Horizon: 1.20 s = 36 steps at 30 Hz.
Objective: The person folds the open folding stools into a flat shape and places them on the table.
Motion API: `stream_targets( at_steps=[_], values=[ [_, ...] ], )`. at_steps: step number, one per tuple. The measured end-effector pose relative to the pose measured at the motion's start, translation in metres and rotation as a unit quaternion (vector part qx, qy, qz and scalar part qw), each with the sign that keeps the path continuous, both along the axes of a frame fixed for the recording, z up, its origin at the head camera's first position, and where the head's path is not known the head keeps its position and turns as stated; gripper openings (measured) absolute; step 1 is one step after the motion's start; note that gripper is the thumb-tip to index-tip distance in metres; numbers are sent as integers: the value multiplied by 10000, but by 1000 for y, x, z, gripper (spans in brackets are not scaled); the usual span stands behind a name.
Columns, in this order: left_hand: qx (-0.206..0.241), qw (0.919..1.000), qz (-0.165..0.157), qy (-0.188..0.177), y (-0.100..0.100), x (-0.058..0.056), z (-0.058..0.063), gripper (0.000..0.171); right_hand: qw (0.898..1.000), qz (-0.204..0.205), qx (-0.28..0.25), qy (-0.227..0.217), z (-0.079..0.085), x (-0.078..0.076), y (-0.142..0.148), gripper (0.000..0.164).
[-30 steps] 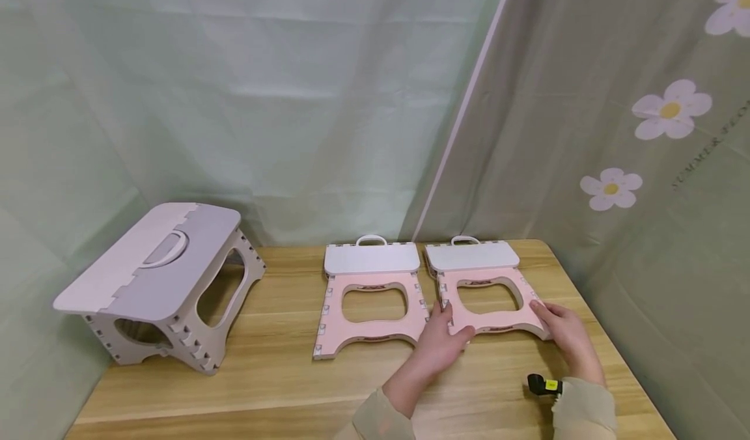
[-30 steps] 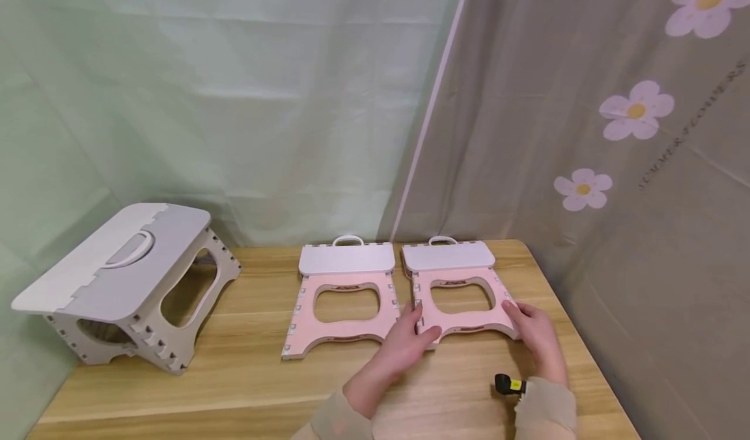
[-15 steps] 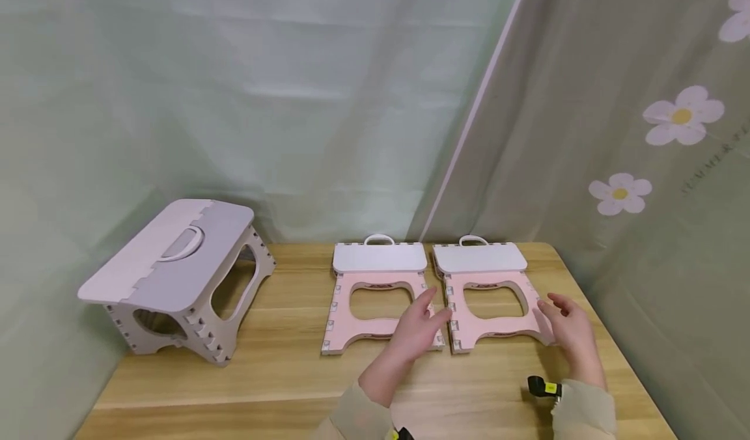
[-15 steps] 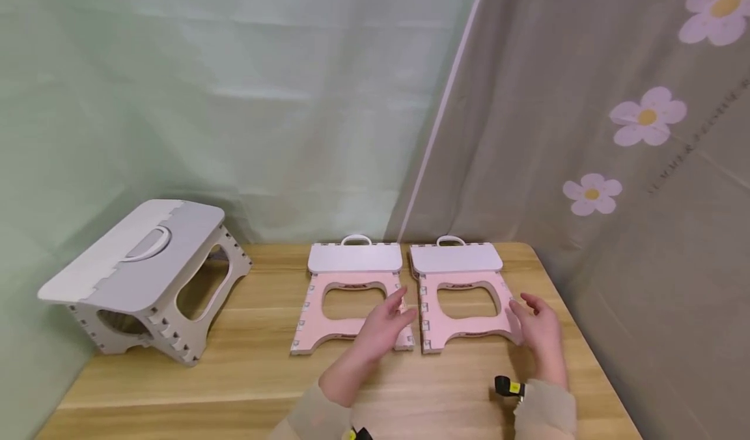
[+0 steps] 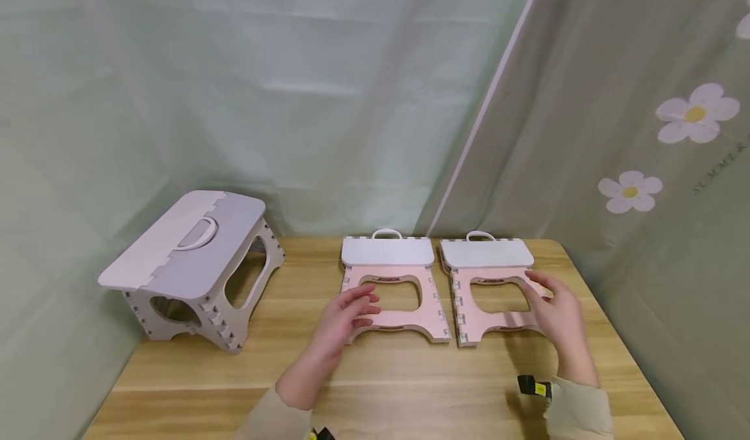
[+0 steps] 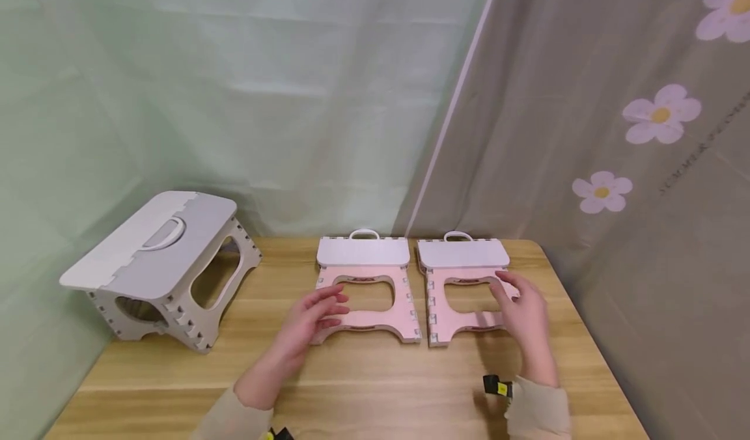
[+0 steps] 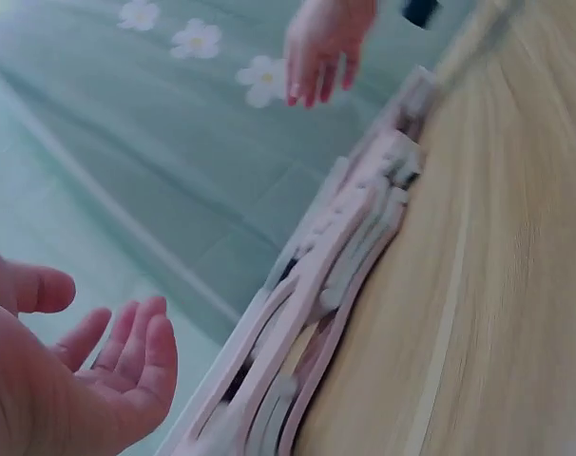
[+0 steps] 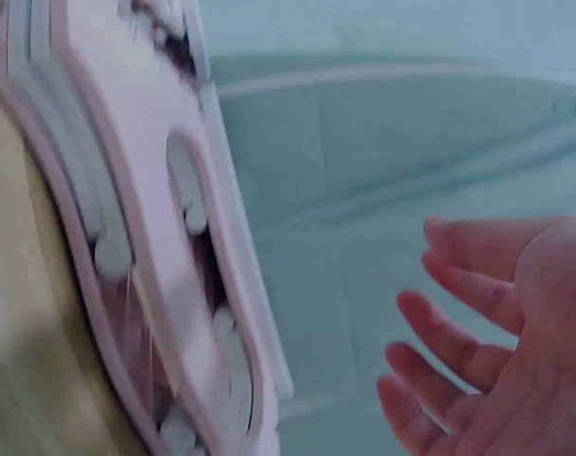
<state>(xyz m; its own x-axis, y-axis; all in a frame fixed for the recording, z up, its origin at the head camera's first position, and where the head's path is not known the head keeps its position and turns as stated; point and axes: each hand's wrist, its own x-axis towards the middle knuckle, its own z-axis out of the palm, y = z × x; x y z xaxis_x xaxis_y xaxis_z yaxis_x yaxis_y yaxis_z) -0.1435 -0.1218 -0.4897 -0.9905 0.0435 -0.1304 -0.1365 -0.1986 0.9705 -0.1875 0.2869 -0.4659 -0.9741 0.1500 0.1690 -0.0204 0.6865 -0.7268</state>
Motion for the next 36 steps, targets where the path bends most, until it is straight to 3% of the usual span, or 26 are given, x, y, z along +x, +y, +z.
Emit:
stream_targets(
  at_steps=[4, 10, 13, 16, 19, 22, 28, 30, 32, 36],
  values=[
    [75, 9994, 235, -239, -36, 13, 2, 35, 9965, 718, 113, 415, 6, 4, -15, 38],
    [-863, 9935, 739, -37, -77, 37, 5, 34, 9844, 1595, 431, 602, 13, 13, -31, 32],
    [-1029, 9883, 1123, 39, -95, 49, 5, 32, 9797, 1826, 456, 693, 14, 15, -35, 28],
    [-1096, 9785, 1739, 163, -109, 59, 1, 28, 9763, 1969, 427, 791, 11, 15, -37, 25],
    [-1036, 9615, 2532, 239, -120, 69, -7, 19, 9746, 2050, 418, 803, 7, 16, -37, 24],
    [-865, 9370, 3373, 286, -130, 77, -14, 11, 9753, 2054, 416, 704, 3, 17, -36, 25],
    [-366, 8739, 4791, 739, -147, 86, -25, 29, 9759, 2055, 374, 629, -1, 20, -37, 25],
    [-369, 8609, 5013, 792, -150, 86, -27, 37, 9749, 2095, 355, 663, -3, 20, -38, 25],
    [-554, 8594, 5040, 658, -153, 86, -29, 47, 9741, 2136, 302, 684, -4, 21, -39, 24],
    [-996, 8822, 4601, 48, -158, 85, -32, 71, 9739, 2153, 231, 686, -5, 23, -41, 23]
  ],
)
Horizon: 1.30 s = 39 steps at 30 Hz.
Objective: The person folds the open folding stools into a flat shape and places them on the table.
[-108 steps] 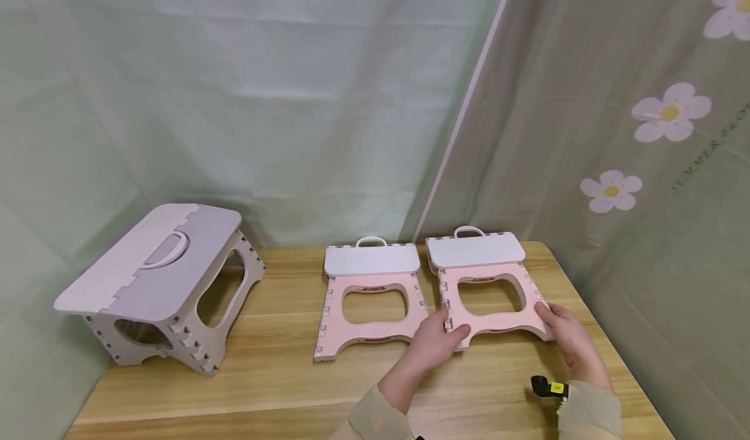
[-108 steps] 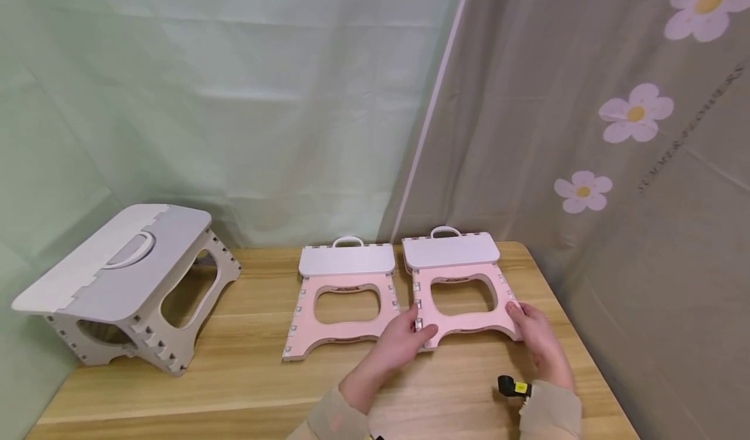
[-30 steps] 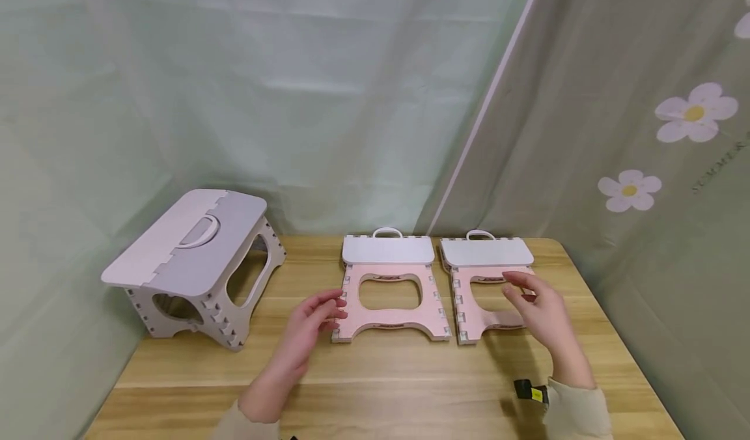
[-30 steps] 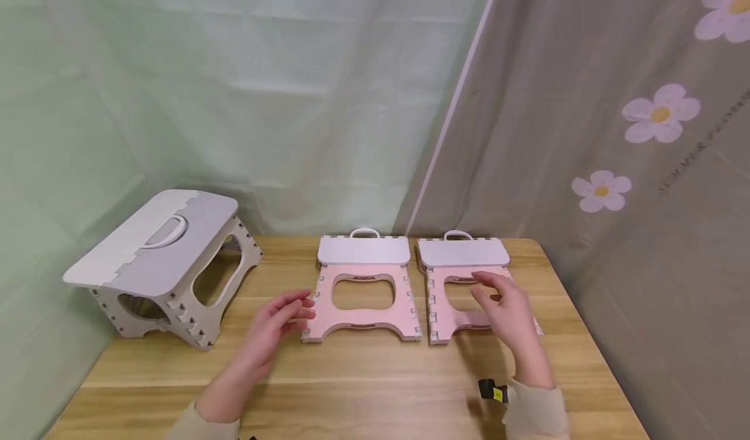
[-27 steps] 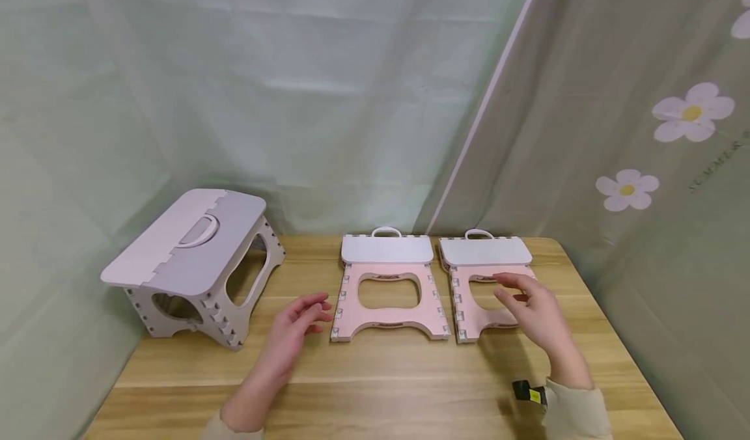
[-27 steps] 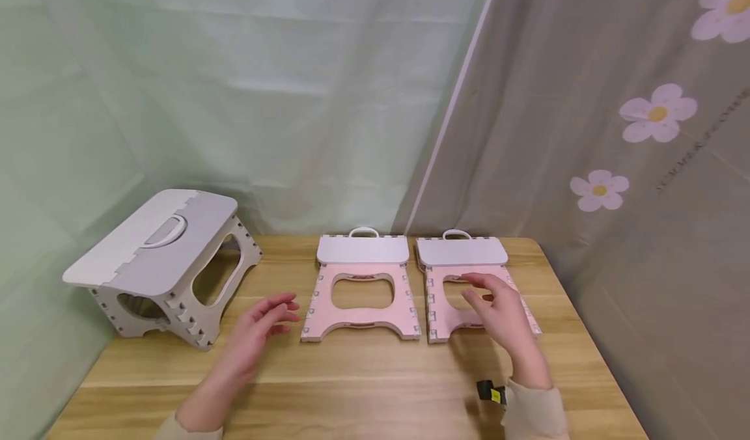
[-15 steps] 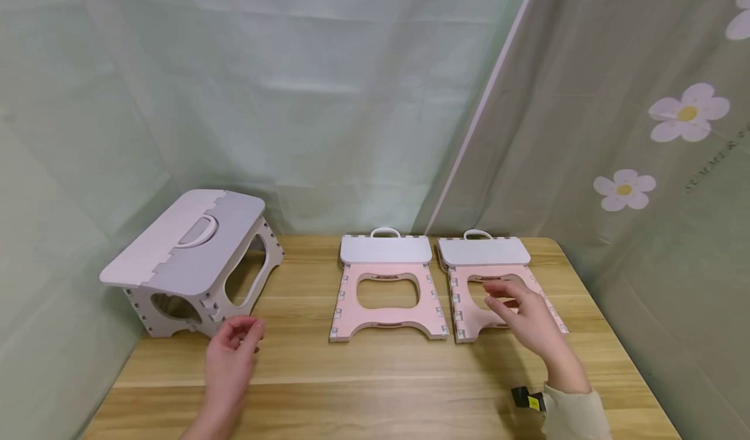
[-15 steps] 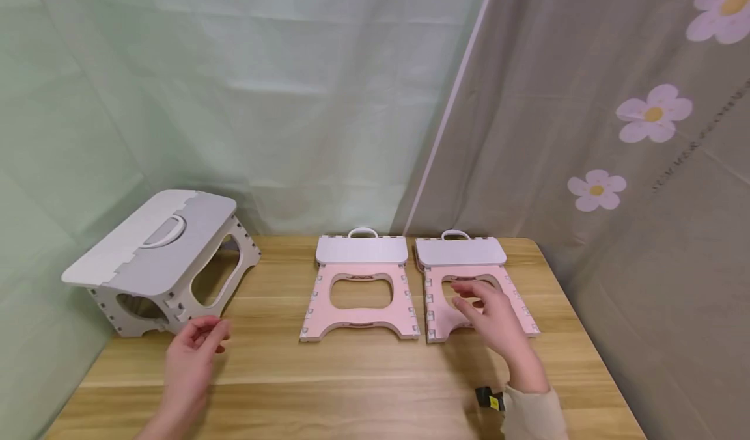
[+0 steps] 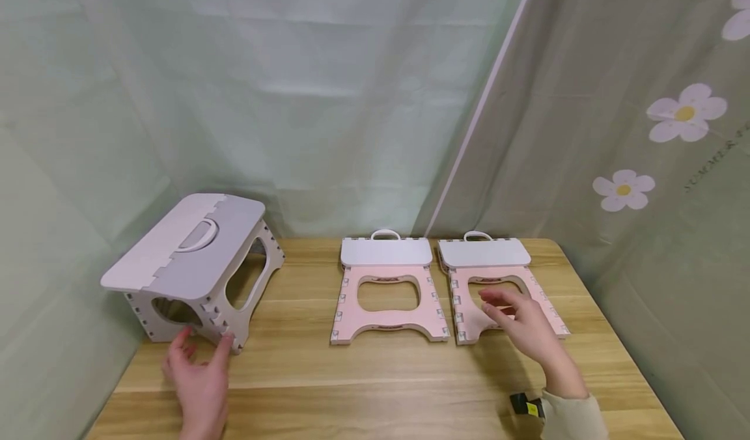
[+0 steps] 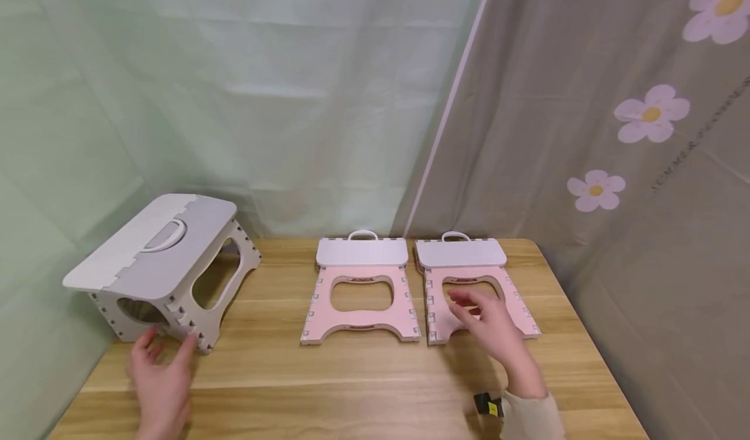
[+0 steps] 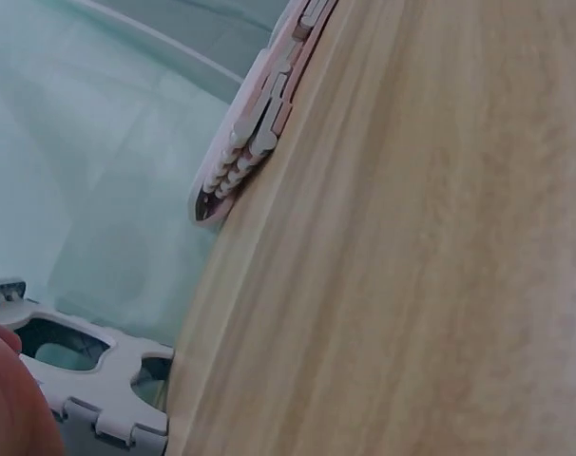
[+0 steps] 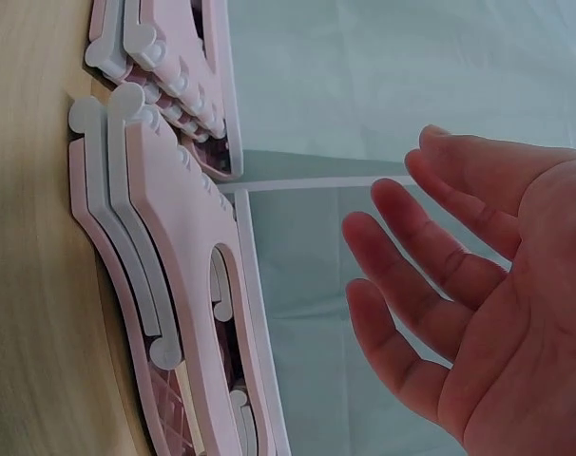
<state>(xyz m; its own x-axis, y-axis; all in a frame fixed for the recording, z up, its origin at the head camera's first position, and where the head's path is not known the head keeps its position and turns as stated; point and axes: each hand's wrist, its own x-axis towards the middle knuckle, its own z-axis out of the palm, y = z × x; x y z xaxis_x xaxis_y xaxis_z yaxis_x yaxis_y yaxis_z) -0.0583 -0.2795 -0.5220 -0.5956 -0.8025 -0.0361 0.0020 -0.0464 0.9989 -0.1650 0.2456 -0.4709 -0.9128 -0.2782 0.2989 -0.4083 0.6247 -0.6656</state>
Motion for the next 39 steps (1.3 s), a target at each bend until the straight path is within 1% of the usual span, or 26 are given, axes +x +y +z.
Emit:
stream_targets(
  at_steps=[1, 3, 7, 9, 13, 16, 19, 22, 29, 32, 36, 39],
  values=[
    [-24, 9998, -159, -132, -1, 0, -1, 76, 10000, 1, -17, -7, 0, 0, 0, 22],
    [-130, 9985, -411, -331, -3, 0, -3, 79, 10000, -10, -33, -31, -1, 1, -1, 23],
    [-318, 9967, -627, -409, -6, -2, -5, 79, 9999, 3, -78, -97, -2, 3, -1, 23],
    [-361, 9961, -640, -493, -8, -3, -6, 79, 9999, 8, -89, -107, -3, 3, -1, 24],
    [-255, 9976, -549, -326, -13, -8, -6, 75, 9998, -62, -140, -114, -4, 2, -1, 23],
    [-114, 9989, -440, -73, -14, -13, -5, 62, 9996, -148, -209, -91, -4, 1, -1, 22],
    [-32, 9992, -396, -31, -14, -17, -2, 49, 9994, -190, -275, -61, -5, 0, -1, 21],
    [-20, 9993, -358, -109, -16, -18, -1, 44, 9993, -147, -324, -88, -5, 0, -2, 21],
    [-374, 9983, -331, -306, -23, -20, -5, 44, 9990, -76, -418, -101, -4, 1, -5, 20],
    [-469, 9976, -323, -402, -26, -22, -5, 43, 9989, -75, -433, -172, -5, 1, -6, 21],
    [-565, 9968, -382, -425, -31, -23, -5, 42, 9987, -40, -444, -257, -5, 0, -8, 23],
    [-717, 9943, -518, -595, -36, -22, -6, 45, 9984, 51, -471, -319, -5, -1, -10, 25]
  ],
)
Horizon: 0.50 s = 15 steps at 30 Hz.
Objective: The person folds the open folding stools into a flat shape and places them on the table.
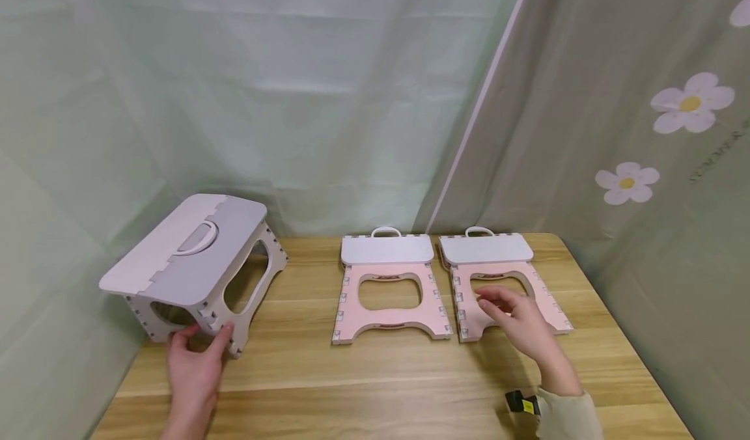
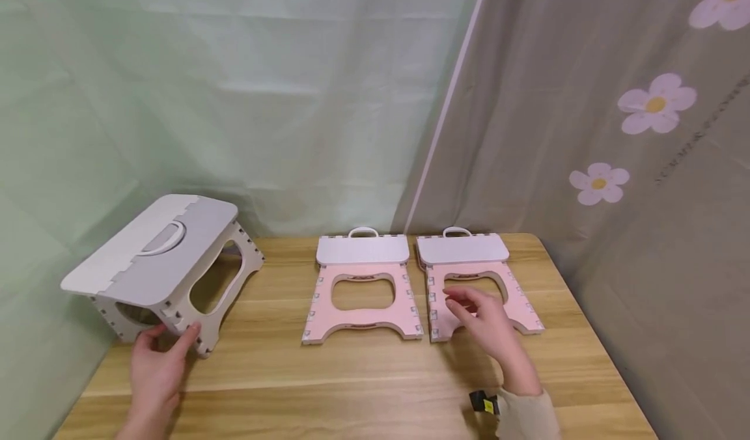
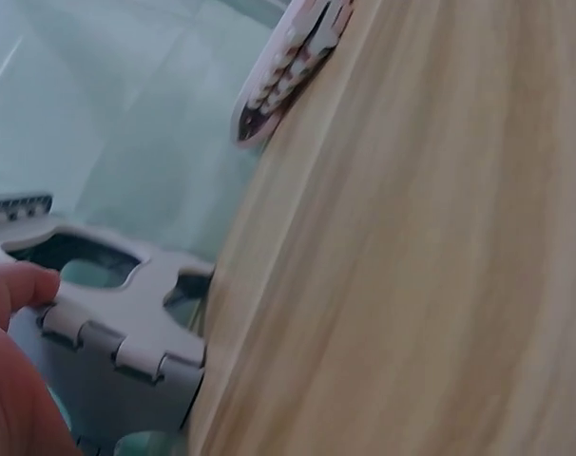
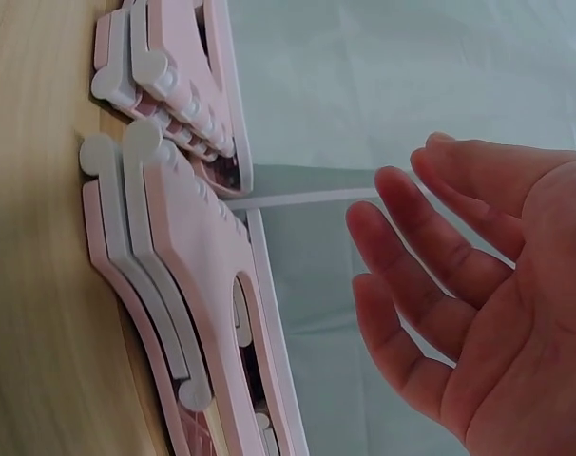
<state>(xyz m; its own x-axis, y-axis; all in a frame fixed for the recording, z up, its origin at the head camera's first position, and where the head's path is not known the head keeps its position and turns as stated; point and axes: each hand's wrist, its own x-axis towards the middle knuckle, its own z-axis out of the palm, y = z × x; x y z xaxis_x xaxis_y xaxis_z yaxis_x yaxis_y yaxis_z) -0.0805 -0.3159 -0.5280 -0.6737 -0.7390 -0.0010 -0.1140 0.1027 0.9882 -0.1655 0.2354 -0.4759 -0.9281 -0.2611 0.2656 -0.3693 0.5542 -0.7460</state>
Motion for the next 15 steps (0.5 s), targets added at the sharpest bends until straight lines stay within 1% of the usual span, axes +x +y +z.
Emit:
stream_targets(
  at_steps=[3, 6, 8, 10, 15],
  values=[
    [-162, 9991, -240, -300, -9, 3, 0, 56, 10000, 76, 15, -36, 1, -1, -3, 26],
    [-312, 9963, -498, -629, -18, 6, 1, 71, 9999, 135, 65, -67, 2, -2, -7, 27],
    [-381, 9939, -639, -818, -22, 7, 4, 78, 9998, 133, 104, -112, 4, -2, -9, 27],
    [-464, 9917, -728, -952, -25, 7, 6, 79, 9997, 123, 131, -155, 4, -3, -11, 27],
    [-617, 9877, -806, -1186, -31, 7, 9, 69, 9995, 127, 180, -236, 5, -4, -16, 27]
  ],
)
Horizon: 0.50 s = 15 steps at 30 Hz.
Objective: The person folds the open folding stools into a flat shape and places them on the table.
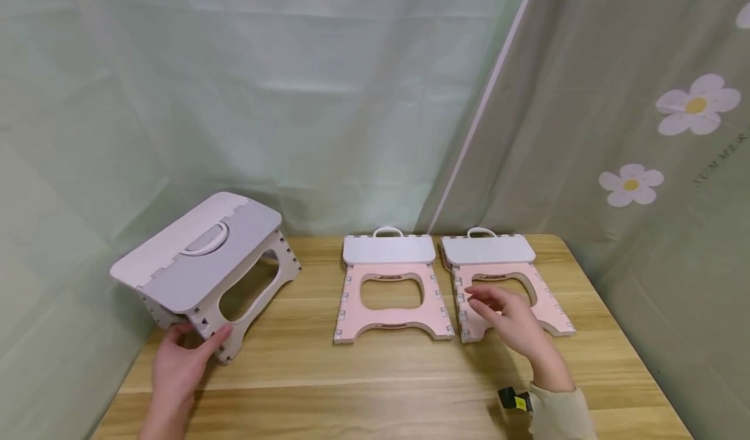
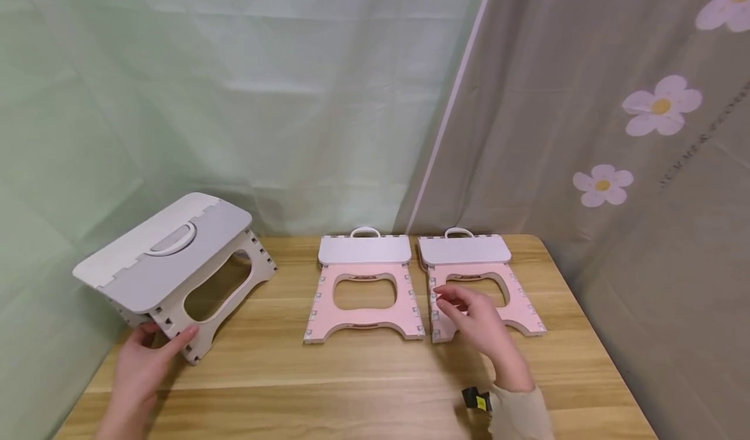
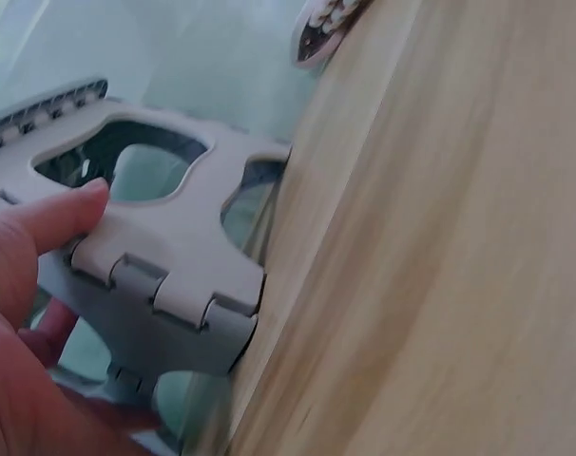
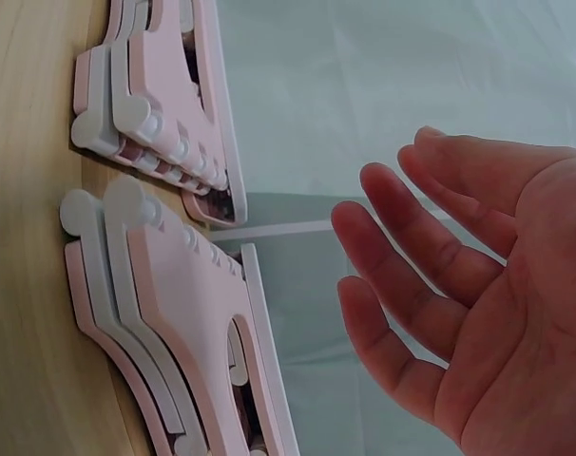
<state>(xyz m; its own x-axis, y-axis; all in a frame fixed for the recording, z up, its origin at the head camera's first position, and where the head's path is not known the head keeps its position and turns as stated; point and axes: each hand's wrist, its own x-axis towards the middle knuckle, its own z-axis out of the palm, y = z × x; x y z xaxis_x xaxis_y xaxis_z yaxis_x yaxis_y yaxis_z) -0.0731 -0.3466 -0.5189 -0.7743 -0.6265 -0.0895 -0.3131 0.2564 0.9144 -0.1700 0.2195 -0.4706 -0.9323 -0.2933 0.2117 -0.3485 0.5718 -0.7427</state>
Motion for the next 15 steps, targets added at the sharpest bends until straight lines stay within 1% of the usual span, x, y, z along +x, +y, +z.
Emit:
stream_targets(
  at_steps=[1, 4, 6, 10, 12, 13, 15],
  values=[
    [-42, 10000, -34, -57, -1, 0, 0, 68, 10000, 23, 10, -2, 0, 0, -1, 26],
    [-211, 9993, -265, -184, -7, 1, 2, 68, 9999, 92, 39, 17, -2, 0, -4, 25],
    [-330, 9985, -377, -208, -13, 3, 2, 66, 9998, 179, 61, 26, -2, -1, -6, 25],
    [-208, 9976, -653, 40, -28, 7, -1, 55, 9994, 307, 126, 15, -3, -2, -12, 24],
    [-170, 9957, -896, 142, -36, 8, -2, 54, 9992, 361, 143, 17, -2, -2, -16, 23],
    [-194, 9943, -1029, 175, -39, 8, -2, 54, 9991, 389, 147, 3, -2, -3, -18, 23],
    [-396, 9912, -1246, 186, -45, 8, -3, 57, 9989, 441, 151, -8, -1, -2, -22, 23]
  ],
)
